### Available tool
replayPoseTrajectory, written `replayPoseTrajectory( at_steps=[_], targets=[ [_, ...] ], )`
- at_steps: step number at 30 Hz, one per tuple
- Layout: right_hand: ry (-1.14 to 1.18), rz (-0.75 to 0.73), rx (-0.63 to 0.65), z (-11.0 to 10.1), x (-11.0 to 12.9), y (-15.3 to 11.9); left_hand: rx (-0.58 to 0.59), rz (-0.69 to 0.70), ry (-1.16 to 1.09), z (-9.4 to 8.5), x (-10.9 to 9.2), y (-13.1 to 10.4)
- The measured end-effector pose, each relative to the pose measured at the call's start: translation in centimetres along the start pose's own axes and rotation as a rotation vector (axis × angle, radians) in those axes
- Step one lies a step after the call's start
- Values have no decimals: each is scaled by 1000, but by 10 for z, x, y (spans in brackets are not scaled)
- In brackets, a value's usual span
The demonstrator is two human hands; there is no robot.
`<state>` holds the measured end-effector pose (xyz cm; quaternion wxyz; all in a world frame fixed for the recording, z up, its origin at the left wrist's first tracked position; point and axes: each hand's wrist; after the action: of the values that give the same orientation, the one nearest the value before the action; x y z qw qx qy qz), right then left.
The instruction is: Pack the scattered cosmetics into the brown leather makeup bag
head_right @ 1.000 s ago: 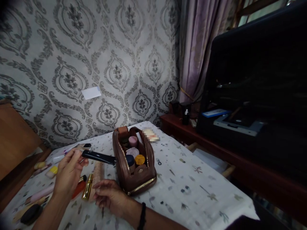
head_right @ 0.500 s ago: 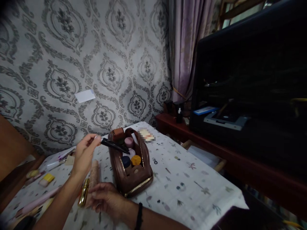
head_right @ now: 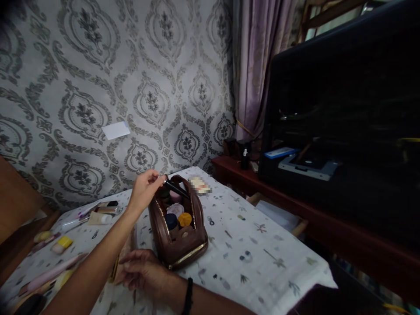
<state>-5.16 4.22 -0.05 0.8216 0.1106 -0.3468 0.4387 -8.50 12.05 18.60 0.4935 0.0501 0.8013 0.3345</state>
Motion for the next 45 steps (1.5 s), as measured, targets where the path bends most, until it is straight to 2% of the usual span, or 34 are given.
replayPoseTrajectory(
  at_steps=[7, 18, 23, 29, 45],
  targets=[
    [29, 8, 17, -3, -3, 1, 88, 52, 260, 13, -2, 3],
    [23, -8, 43, 5, 3, -2, 308, -32, 480, 26, -12, 11],
    [21, -1, 46, 5, 4, -2, 371, -37, 637, 33, -7, 16],
    [7, -10, 28, 5, 4, -3, 404, -40, 702, 40, 0, 20],
    [-15, -22, 59, 7, 6, -4, 465, -39, 825, 46, -1, 19]
  ],
)
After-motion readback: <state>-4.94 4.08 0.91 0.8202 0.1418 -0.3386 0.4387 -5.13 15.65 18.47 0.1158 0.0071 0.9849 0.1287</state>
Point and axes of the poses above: each hand's wrist, its own y-axis towards the middle knuckle, its own z-axis out of the palm, x = y × z, and after that the axes turned 7 degrees about -x, right-handed
